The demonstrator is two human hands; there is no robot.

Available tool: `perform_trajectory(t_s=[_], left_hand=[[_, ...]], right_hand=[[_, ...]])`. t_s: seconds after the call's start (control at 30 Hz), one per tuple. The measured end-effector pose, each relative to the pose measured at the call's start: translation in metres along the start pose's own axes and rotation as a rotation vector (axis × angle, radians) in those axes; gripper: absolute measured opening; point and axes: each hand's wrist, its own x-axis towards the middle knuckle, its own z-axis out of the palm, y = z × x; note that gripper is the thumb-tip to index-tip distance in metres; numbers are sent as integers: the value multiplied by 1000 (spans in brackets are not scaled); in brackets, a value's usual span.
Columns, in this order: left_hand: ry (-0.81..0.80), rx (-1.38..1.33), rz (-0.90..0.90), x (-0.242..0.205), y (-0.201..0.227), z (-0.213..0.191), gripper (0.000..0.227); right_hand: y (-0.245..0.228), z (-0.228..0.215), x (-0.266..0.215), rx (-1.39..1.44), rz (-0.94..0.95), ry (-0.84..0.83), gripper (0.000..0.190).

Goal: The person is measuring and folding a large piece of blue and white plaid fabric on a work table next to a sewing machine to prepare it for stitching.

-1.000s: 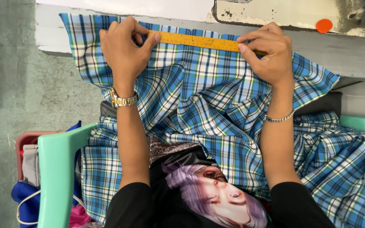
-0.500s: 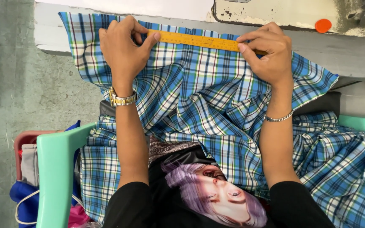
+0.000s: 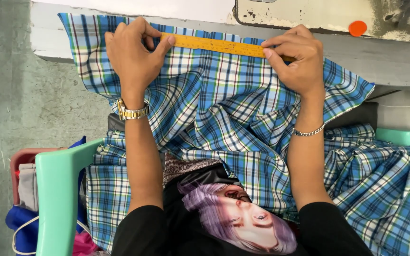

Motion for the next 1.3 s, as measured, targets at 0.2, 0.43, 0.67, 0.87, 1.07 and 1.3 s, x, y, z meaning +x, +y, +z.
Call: perform_trajectory(t_s=[0.2,0.43,0.67,0.87,1.07,1.3], left_hand=[[-5,-2,-4,0,-2,1,41],[-32,66,3,1,-2,2,43],[-45,68,3,-1,-4,2,46],[-27,72,6,1,-2,3,48],[-13,102,-15,1,-4,6,50],[16,82,-27,3,2,0,49]], right_hand=[[0,0,0,3,13,-1,21],[1,-1,-1,4,14,-9,20],[0,-13,-2,124,-36,187,21],[33,-68,-41,-226,109,345,17],[60,-78,-75,-395,404,148,40],[103,-75,-85,-715,369,50,33]])
